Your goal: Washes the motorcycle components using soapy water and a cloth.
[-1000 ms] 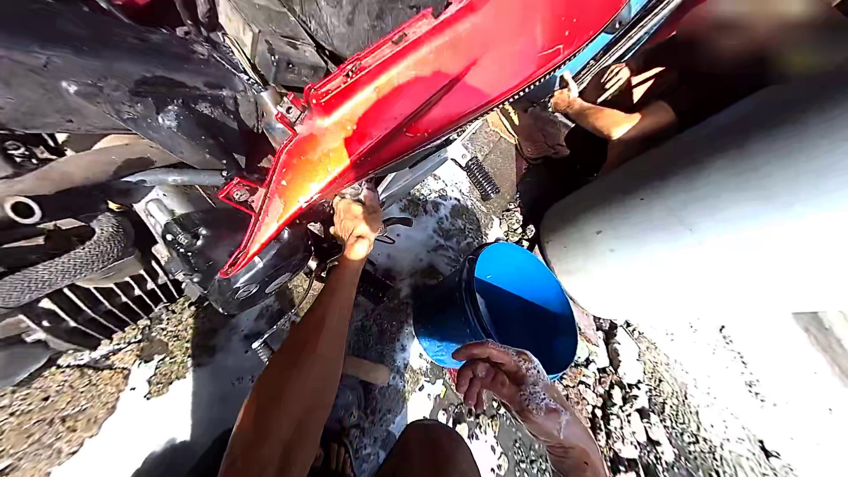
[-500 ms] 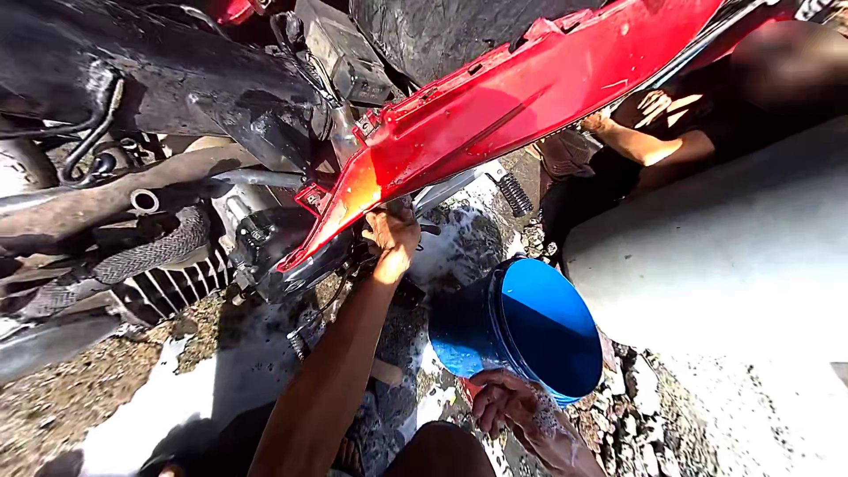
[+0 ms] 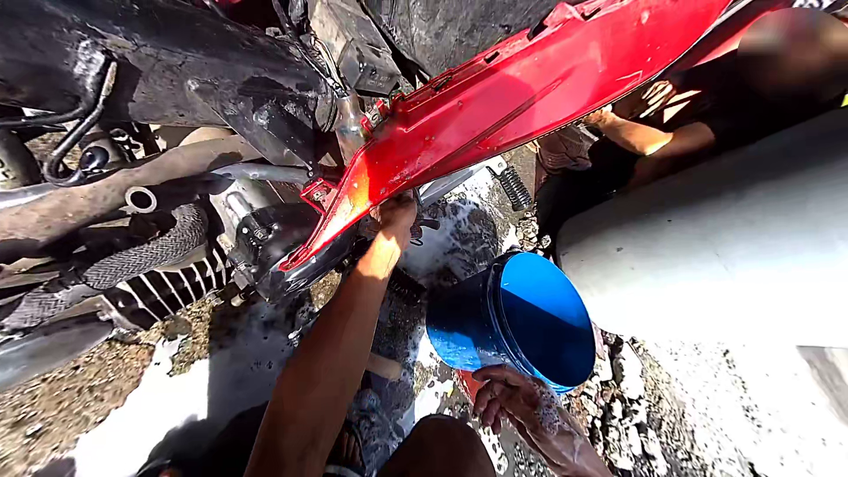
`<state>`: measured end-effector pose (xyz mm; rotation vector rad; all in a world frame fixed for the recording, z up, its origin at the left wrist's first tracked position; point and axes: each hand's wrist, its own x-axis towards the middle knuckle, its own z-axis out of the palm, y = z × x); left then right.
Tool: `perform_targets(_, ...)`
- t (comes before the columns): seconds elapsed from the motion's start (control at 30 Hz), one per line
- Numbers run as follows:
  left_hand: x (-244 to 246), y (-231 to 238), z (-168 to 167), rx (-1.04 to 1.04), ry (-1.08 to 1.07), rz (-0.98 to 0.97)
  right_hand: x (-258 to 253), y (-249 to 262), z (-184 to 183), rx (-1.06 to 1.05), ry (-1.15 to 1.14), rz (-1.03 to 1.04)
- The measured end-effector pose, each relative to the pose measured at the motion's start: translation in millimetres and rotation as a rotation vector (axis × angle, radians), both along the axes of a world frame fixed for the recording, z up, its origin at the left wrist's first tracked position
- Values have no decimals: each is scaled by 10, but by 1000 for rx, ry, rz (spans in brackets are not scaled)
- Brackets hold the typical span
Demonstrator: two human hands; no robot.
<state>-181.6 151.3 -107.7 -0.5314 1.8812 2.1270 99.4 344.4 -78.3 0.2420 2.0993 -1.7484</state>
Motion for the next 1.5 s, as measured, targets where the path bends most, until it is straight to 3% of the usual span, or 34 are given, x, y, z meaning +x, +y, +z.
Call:
perform_targets(0.17,-67,-29,-40,-107,-1,-103,-95,-93,141,138,59,-52)
perform_targets(0.33,673,-254,-22,-394,208,-53,-251,-232,145,175,266,-155)
perform_targets(0.43,1116,-189,384,-493,274,-270,-340,-123,129,206,464,-300)
perform_targets(0.53,1303,92,804,-281,296,-753,-435,72,257,269,596,-233)
perform_targets(0.6,1397,353,847,-90,310,-961,-409,97,241,221,607,-358)
perform_targets(0.67,1400,483,779,77,320,-1005,-412,130,192,120,624,-520)
perform_targets(0.77,1333,544,480,343,347,-877,-454,155,297,112,595,-727)
perform_targets(0.87,1310,558,307,276,203,-811,-438,244,221,229,423,-843)
perform_targets(0.97,1299,791,197,187,283,-759,-295,438,106,582,454,-598)
perform_targets(1.07,1253,1053,285,305,360,-864,-289,465,70,554,504,-301)
perform_targets(1.1,1235,1101,366,360,343,-940,-339,448,27,508,512,-316)
perform_targets(1.2,1147,1069,616,337,383,-1107,-579,567,-89,353,449,-705)
perform_targets(1.27,1111,793,652,189,559,-1146,-667,812,-30,494,287,-698)
perform_targets(1.37,1179,99,523,-113,635,-1137,-877,1300,-22,898,-23,-258)
perform_targets(1.43,1354,-243,354,-191,575,-1063,-1108,1656,-354,940,-301,-44)
perform_targets(1.5,1557,-446,133,-186,515,-972,-1277,1850,-783,855,-477,62)
